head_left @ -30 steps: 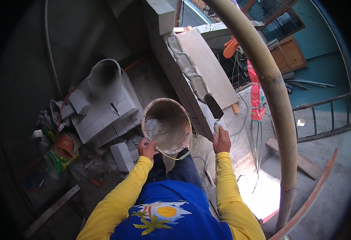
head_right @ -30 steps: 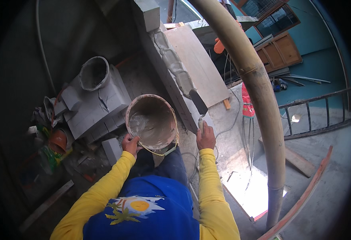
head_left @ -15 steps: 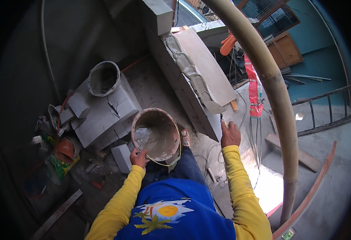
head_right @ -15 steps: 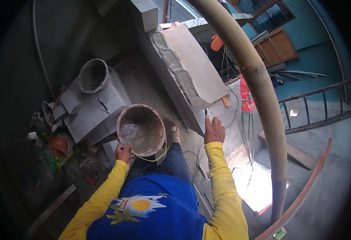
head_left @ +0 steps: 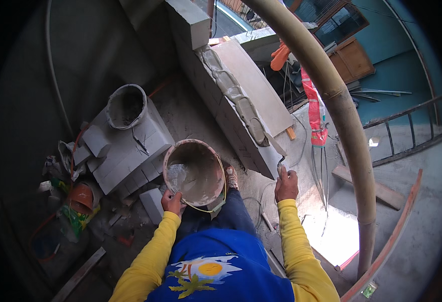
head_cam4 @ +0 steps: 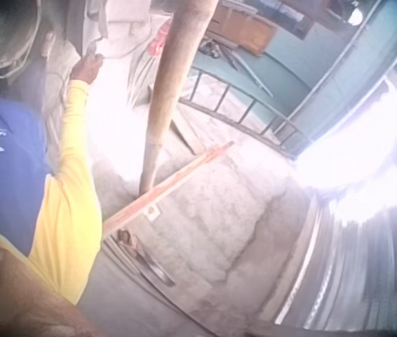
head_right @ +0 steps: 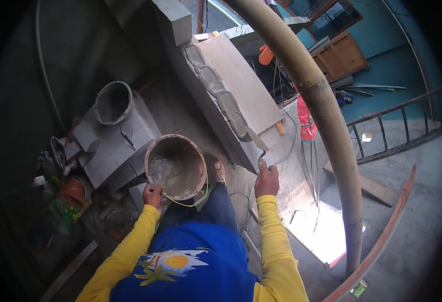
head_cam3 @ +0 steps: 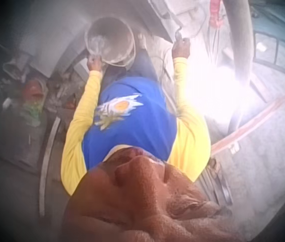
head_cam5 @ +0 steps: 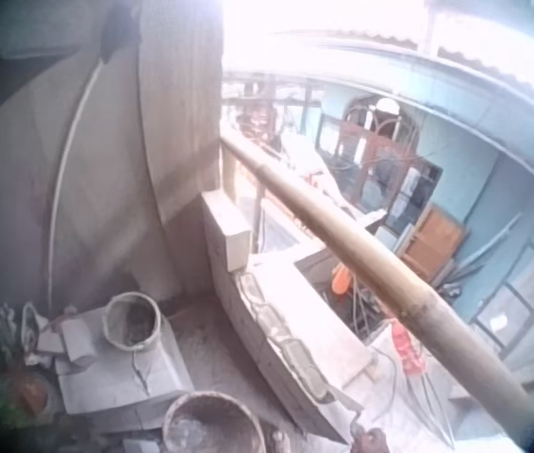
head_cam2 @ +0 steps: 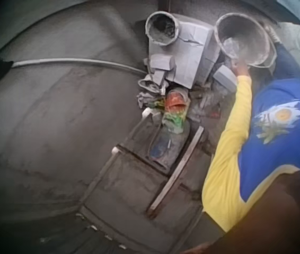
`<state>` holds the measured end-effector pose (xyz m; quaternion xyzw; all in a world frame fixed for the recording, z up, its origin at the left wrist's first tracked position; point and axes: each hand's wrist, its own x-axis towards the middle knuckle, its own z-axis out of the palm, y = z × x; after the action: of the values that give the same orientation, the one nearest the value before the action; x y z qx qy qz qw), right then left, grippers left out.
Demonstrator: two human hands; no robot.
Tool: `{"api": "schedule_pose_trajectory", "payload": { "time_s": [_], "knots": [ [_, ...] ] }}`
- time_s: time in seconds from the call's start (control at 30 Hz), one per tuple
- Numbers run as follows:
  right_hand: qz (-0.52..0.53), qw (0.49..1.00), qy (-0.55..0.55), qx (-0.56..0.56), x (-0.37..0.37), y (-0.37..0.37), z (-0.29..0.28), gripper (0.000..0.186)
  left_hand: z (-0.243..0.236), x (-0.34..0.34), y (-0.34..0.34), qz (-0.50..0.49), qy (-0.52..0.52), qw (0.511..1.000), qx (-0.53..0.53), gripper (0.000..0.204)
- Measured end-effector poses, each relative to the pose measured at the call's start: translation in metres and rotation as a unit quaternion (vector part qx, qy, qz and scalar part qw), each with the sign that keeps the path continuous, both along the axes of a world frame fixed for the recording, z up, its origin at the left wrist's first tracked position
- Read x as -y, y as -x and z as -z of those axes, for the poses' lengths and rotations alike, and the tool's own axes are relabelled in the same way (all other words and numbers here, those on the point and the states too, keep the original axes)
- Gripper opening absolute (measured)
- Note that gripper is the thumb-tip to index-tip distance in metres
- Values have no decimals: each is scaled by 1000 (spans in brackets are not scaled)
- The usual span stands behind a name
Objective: The person applies mortar to a wall and places white rectangular tiles onto it. They use a trowel to spread mortar, a hammer to tap tiles into place, and a measuring tape to check alignment. The person also breaks a tile with a hammer and adjusts the position of tiles on the wall.
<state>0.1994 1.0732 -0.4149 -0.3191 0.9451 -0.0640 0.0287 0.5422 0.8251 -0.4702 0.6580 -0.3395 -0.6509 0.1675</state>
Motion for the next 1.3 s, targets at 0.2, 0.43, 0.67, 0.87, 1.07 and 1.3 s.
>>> {"api": "schedule_pose_trajectory", "payload": {
  "time_s": [0.2, 0.43, 0.67, 0.87, 1.07, 1.3],
  "knots": [
    [80, 995, 53, 24, 84, 5, 40, 62, -10, 0, 4, -1, -4, 1000, 1, 26],
    [176, 983, -28, 48, 111, -31, 71, 65, -3, -4, -21, -29, -15, 999, -7, 27],
    [274, 957, -47, 78, 57, -33, 73, 62, 4, 7, -43, -7, -6, 1000, 22, 23],
    [310, 906, 286, 37, 42, -53, 105, 56, 10, 20, -59, -12, -18, 1000, 21, 24],
    [419, 703, 509, 266, 143, -98, 151, 48, 23, 30, -81, -4, -34, 999, 20, 30],
    [386, 740, 371, 406, 235, -141, 201, 56, 41, 23, -116, 8, -43, 997, 62, 25]
  ]
}}
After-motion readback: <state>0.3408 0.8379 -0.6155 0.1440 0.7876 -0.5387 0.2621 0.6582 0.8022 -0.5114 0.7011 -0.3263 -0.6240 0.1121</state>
